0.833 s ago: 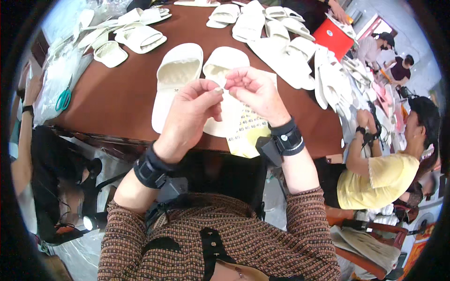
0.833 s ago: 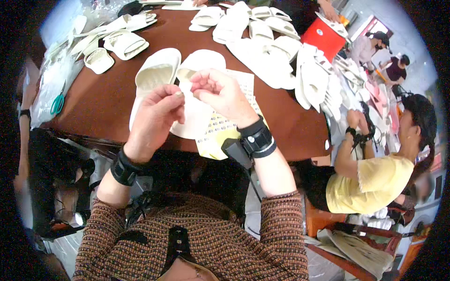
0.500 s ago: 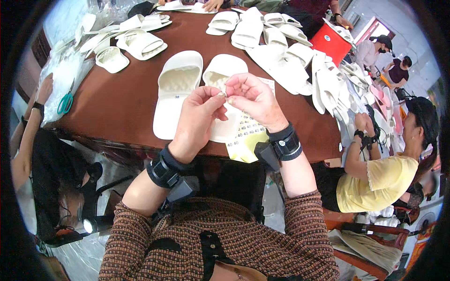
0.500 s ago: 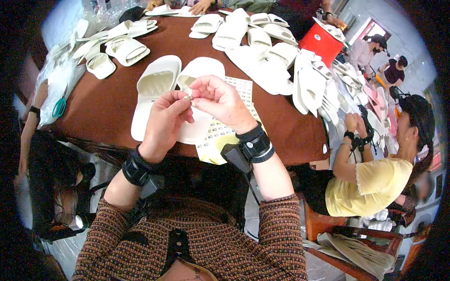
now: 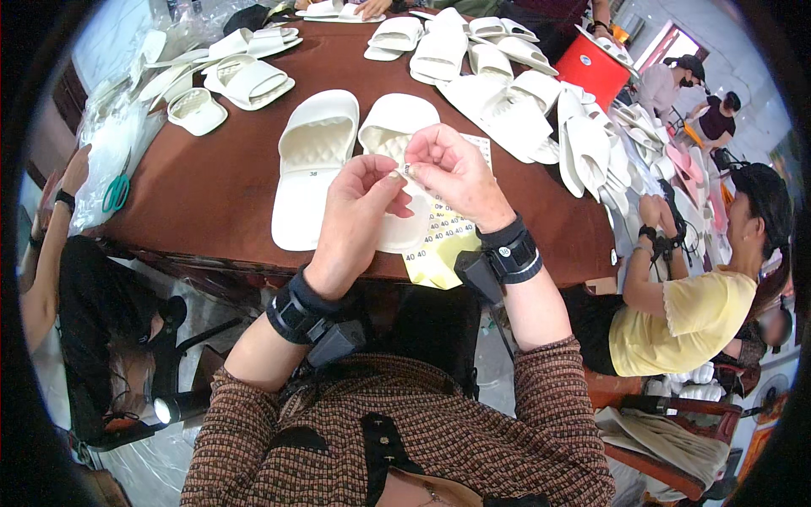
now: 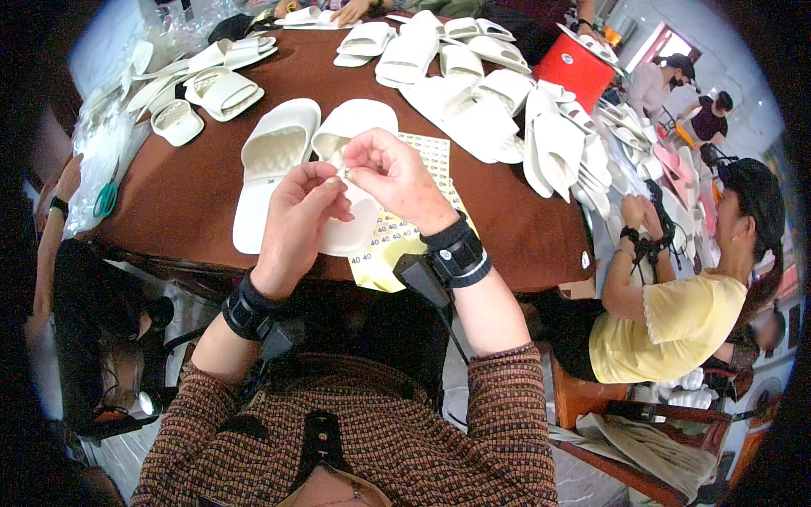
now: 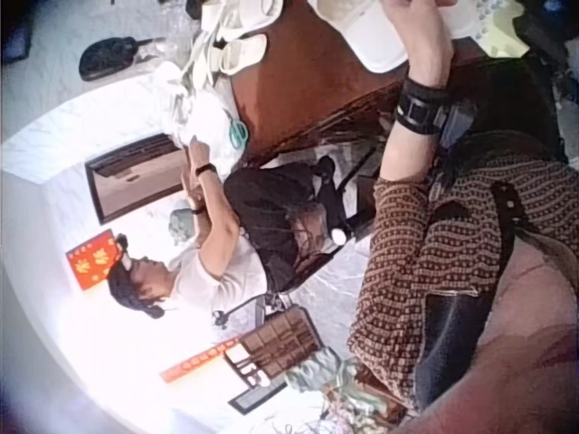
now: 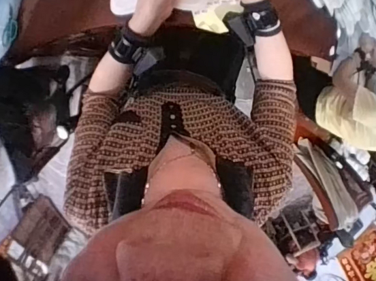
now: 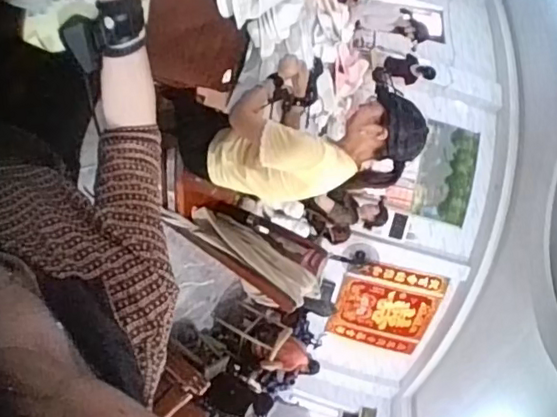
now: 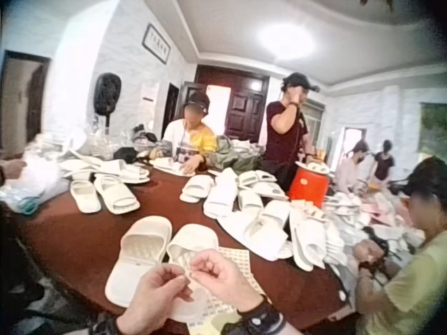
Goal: Apply size labels to the insoles of white sandals at a workstation.
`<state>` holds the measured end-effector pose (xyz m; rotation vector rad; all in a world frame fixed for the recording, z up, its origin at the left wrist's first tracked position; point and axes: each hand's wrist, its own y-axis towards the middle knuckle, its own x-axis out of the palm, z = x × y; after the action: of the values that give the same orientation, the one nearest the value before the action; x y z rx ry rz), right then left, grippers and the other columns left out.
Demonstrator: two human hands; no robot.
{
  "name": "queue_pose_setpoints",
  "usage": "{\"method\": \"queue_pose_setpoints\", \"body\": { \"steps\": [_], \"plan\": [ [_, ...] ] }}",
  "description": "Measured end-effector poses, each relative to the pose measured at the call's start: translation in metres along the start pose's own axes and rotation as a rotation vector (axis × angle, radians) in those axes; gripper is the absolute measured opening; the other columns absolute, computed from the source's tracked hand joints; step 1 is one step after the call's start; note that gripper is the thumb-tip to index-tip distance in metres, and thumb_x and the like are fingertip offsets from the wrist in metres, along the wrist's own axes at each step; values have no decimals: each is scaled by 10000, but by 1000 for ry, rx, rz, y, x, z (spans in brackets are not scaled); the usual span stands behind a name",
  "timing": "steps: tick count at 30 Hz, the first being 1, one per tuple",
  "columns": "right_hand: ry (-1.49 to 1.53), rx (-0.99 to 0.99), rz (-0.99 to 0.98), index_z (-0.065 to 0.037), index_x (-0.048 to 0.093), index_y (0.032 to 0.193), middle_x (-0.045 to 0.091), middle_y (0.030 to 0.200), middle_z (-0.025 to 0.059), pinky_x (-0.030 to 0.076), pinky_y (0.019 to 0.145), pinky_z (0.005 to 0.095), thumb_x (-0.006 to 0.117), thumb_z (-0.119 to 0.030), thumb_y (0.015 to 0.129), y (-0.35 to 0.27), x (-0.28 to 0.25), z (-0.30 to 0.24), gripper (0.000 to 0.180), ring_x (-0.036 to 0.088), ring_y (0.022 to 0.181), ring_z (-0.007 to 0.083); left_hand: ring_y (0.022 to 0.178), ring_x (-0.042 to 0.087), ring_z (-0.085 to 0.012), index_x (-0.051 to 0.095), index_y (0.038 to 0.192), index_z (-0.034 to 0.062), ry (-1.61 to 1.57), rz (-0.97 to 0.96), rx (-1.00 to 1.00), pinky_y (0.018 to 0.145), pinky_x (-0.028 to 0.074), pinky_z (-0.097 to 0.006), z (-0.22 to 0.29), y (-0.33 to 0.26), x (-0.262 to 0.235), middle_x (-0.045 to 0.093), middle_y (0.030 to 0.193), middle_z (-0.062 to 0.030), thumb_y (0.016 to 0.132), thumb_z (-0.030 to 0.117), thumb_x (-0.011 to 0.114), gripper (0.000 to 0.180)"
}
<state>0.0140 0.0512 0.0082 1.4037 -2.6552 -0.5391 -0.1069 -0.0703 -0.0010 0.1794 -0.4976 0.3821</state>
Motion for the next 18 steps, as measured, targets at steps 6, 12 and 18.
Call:
{"method": "queue_pose_setpoints", "body": {
  "steps": [6,12,18],
  "plan": [
    [-65,1,-18,-40,550,1088,588,979,-4,460,762,203,597,13,863,1,-2,4,237,558,889,53,810,589,-120,571,1054,-16,515,45,318,717,499,-261,3,-5,-24,608,965,-60,916,22,561,143],
    [-258,-6,-57,-23,578,1050,574,960,-14,452,783,215,576,2,849,3,-2,8,203,532,876,56,890,593,-248,610,975,8,1124,26,735,779,473,-326,0,-5,-38,627,981,-95,832,-19,600,146],
    [-364,2,-96,-12,603,1051,575,953,5,463,772,231,539,15,825,1,0,4,237,537,873,76,919,568,-329,613,951,4,1221,13,714,853,452,-386,-2,-6,-34,627,970,-129,797,-27,596,158]
  ]
}}
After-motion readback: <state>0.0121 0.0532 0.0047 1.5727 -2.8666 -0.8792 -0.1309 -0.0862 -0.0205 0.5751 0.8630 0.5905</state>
